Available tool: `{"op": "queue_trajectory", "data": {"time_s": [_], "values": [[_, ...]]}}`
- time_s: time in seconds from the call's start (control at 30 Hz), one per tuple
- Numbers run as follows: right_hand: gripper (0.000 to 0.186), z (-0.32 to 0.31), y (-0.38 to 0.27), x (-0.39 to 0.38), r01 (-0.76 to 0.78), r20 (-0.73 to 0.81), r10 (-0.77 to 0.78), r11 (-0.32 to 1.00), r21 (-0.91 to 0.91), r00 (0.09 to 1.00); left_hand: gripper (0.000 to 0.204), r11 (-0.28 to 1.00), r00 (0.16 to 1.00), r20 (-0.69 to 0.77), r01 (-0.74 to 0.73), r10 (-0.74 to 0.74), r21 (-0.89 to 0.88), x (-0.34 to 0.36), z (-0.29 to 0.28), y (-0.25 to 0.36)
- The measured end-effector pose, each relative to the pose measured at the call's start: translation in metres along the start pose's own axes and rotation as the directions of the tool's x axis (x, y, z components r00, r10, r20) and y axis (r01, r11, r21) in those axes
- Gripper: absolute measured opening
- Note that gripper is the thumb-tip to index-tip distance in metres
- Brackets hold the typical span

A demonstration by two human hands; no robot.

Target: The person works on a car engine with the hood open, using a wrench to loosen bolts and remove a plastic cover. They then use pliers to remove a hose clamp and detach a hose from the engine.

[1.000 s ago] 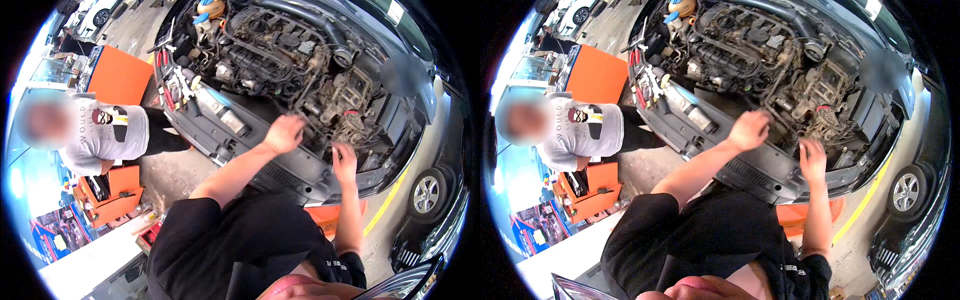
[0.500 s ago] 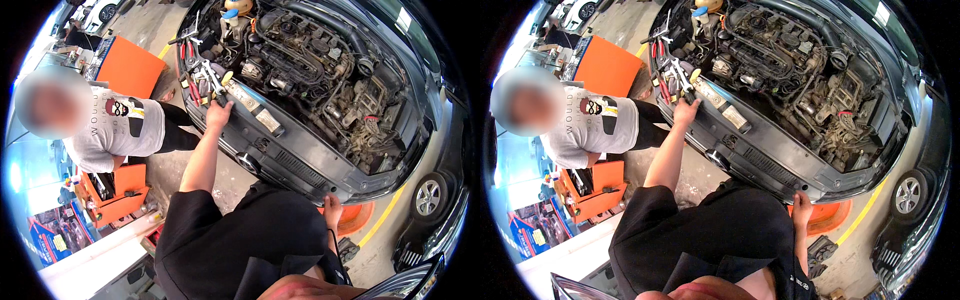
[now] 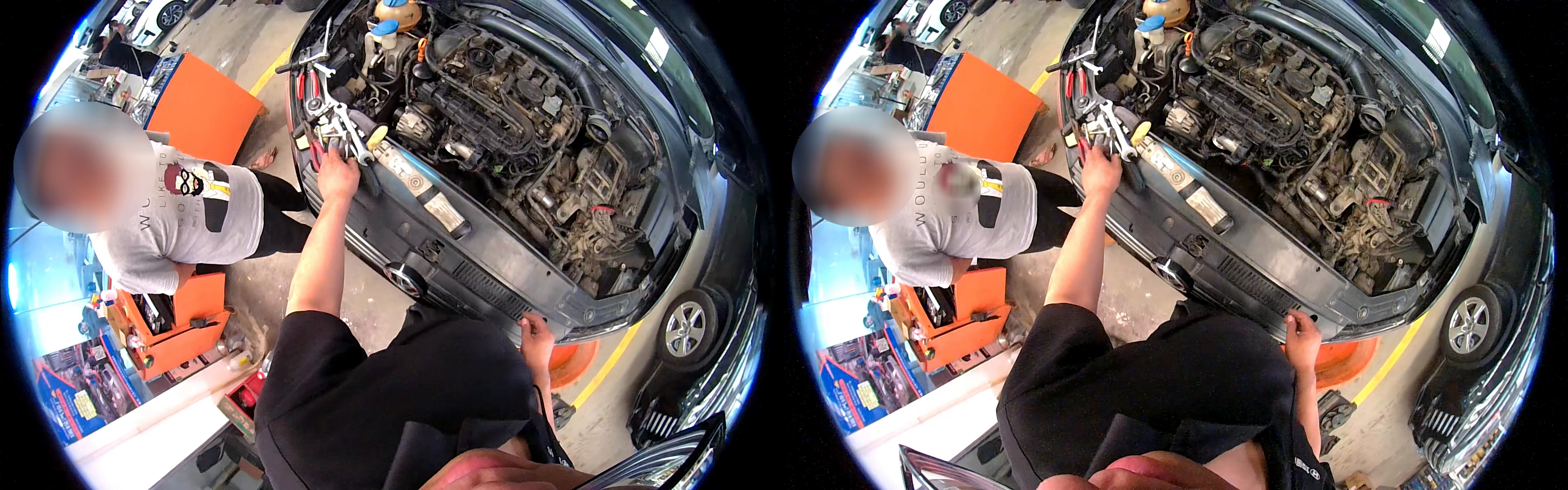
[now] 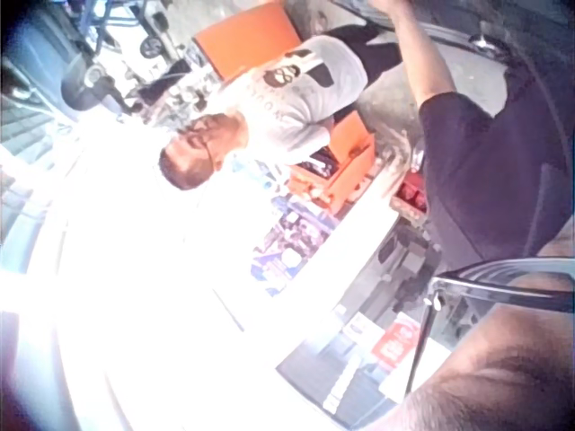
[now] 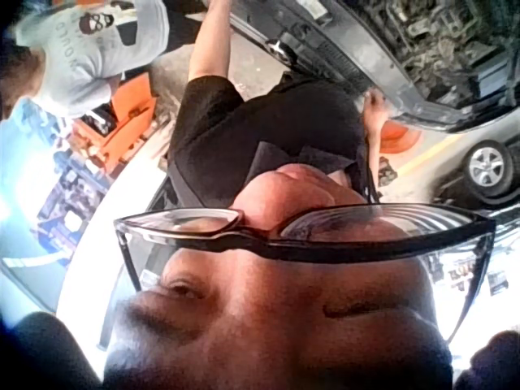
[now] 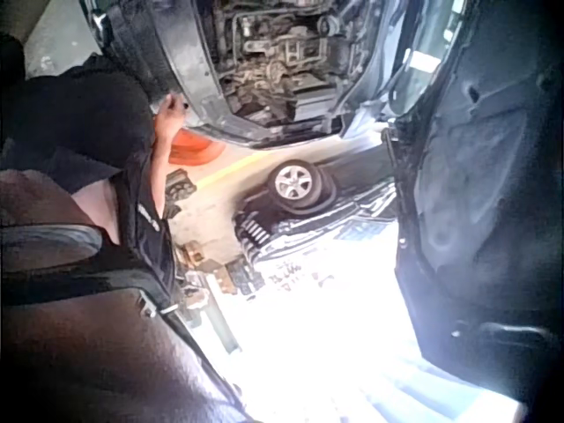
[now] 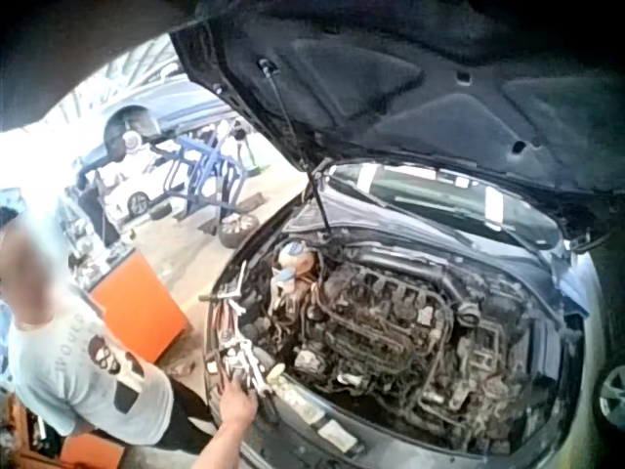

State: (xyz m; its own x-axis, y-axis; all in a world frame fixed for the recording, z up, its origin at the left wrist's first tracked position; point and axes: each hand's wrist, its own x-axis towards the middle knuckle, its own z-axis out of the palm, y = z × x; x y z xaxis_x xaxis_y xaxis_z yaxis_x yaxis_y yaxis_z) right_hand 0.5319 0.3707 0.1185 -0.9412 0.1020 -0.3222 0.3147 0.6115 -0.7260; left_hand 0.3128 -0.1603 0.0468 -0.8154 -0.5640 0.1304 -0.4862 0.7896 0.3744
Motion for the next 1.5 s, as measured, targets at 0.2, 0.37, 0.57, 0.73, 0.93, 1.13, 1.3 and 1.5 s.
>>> {"op": "queue_trajectory", "data": {"time_s": [0.2, 0.37, 0.57, 0.73, 0.93, 1.13, 1.3, 1.5], "values": [[0.018, 0.001, -0.006, 0.007, -0.003, -0.002, 0.003, 1.0, -0.002, 1.0, 0.034, 1.0, 0.997, 0.079, 0.024, -0.024, 0.0, 0.01, -0.006, 0.005], [0.016, 0.004, -0.005, 0.012, 0.013, 0.004, -0.012, 1.0, -0.022, 1.0, 0.033, 0.995, 0.998, 0.07, 0.011, -0.004, -0.095, 0.012, -0.017, 0.003], [0.015, 0.002, -0.015, 0.02, 0.123, -0.066, -0.132, 0.985, -0.124, 0.989, 0.035, 0.995, 0.99, -0.1, -0.101, 0.099, -0.022, 0.091, -0.028, 0.02], [0.015, 0.0, 0.009, 0.022, 0.055, -0.063, -0.067, 0.983, -0.174, 0.996, 0.046, 0.973, 0.977, -0.102, -0.172, 0.189, 0.154, 0.194, 0.0, 0.025], [0.018, -0.013, 0.025, 0.026, -0.098, -0.059, 0.086, 0.965, -0.244, 0.995, 0.053, 0.924, 0.979, -0.075, -0.152, 0.19, 0.352, 0.294, 0.037, 0.049], [0.017, -0.023, 0.025, 0.039, -0.266, -0.128, 0.251, 0.956, -0.125, 0.96, 0.034, 0.843, 0.98, -0.037, -0.147, 0.194, 0.517, 0.351, 0.055, 0.048], [0.016, -0.015, -0.003, 0.069, -0.308, -0.088, 0.299, 0.944, -0.116, 0.95, 0.024, 0.797, 0.96, -0.036, -0.208, 0.277, 0.567, 0.357, 0.049, 0.038], [0.018, -0.004, -0.038, 0.105, -0.207, 0.033, 0.212, 0.97, -0.126, 0.977, 0.022, 0.806, 0.893, -0.058, -0.372, 0.446, 0.461, 0.345, -0.001, 0.039]]}}
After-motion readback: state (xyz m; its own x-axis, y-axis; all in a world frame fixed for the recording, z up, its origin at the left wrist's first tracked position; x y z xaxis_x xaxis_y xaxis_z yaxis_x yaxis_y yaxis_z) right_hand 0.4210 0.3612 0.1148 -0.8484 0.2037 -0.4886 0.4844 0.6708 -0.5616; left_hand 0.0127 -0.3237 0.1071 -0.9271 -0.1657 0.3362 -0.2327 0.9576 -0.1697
